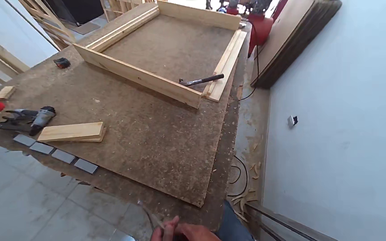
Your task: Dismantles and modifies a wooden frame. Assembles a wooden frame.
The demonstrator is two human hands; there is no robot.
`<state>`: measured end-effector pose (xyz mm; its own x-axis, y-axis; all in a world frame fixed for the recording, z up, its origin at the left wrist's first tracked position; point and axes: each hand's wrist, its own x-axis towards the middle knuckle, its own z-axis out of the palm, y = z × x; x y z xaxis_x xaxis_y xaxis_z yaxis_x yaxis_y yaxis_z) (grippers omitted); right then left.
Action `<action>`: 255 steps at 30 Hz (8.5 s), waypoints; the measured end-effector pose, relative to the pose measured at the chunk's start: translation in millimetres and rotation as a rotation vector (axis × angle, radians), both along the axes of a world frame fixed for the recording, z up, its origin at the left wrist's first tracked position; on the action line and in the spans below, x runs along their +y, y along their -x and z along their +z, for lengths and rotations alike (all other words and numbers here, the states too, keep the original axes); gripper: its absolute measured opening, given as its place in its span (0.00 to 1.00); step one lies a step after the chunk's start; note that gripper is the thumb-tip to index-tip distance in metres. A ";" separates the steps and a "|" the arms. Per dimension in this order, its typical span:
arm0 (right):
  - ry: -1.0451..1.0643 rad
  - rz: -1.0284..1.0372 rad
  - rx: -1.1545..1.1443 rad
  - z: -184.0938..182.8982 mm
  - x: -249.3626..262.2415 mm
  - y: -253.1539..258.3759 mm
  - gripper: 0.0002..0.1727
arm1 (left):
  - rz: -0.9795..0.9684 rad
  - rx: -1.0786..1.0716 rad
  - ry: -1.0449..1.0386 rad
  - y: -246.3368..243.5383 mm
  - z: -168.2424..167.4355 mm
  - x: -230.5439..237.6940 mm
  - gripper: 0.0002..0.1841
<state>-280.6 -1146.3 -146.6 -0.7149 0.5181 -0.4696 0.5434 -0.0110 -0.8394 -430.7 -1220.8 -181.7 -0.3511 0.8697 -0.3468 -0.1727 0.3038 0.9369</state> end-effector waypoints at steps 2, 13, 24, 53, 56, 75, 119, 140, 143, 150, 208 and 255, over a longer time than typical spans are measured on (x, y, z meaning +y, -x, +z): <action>0.027 -0.153 0.039 4.1 34.3 -25.0 0.20 | -0.050 0.049 0.037 -30.1 15.1 57.1 0.15; -0.174 -0.517 -0.037 -61.0 357.5 -157.1 0.20 | -0.458 0.758 0.151 -81.6 45.5 434.5 0.20; -0.453 -0.516 0.004 -114.2 432.2 -169.7 0.18 | -0.899 1.511 0.007 20.2 6.7 672.5 0.43; -1.151 -0.043 -0.080 -100.7 501.6 -176.4 0.22 | -0.923 1.617 0.123 11.5 5.5 673.6 0.42; -1.207 0.121 -0.070 -91.7 546.7 -183.6 0.26 | -0.921 1.622 0.107 12.3 3.1 672.5 0.42; 0.693 -0.718 0.248 -76.7 441.6 -95.1 0.23 | -0.884 1.630 0.150 9.9 4.7 676.2 0.35; -0.757 -0.820 -0.089 -68.4 379.0 -98.4 0.18 | -0.975 1.618 0.229 9.7 8.3 680.3 0.36; -1.098 -0.243 -0.061 -59.3 470.9 -171.3 0.13 | -1.132 1.562 0.337 9.9 11.0 691.0 0.27; -0.916 -0.479 0.004 -67.9 442.2 -156.3 0.13 | -1.148 1.552 0.345 10.1 12.1 690.0 0.29; -1.058 -0.311 0.123 -102.9 483.8 -175.7 0.16 | -1.125 1.555 0.357 8.2 12.8 688.8 0.29; -0.578 -1.004 0.117 -111.7 351.4 -70.2 0.20 | -1.125 1.518 0.332 13.2 9.2 695.7 0.29; -0.678 -0.841 -0.118 -58.5 381.8 -93.7 0.09 | -1.069 1.574 0.288 4.8 15.1 682.8 0.30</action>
<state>-186.9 -764.5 -205.1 0.0207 0.9982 0.0564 0.6561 0.0290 -0.7541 -435.5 -537.9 -166.6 0.1165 0.8864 -0.4480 0.9866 -0.1552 -0.0505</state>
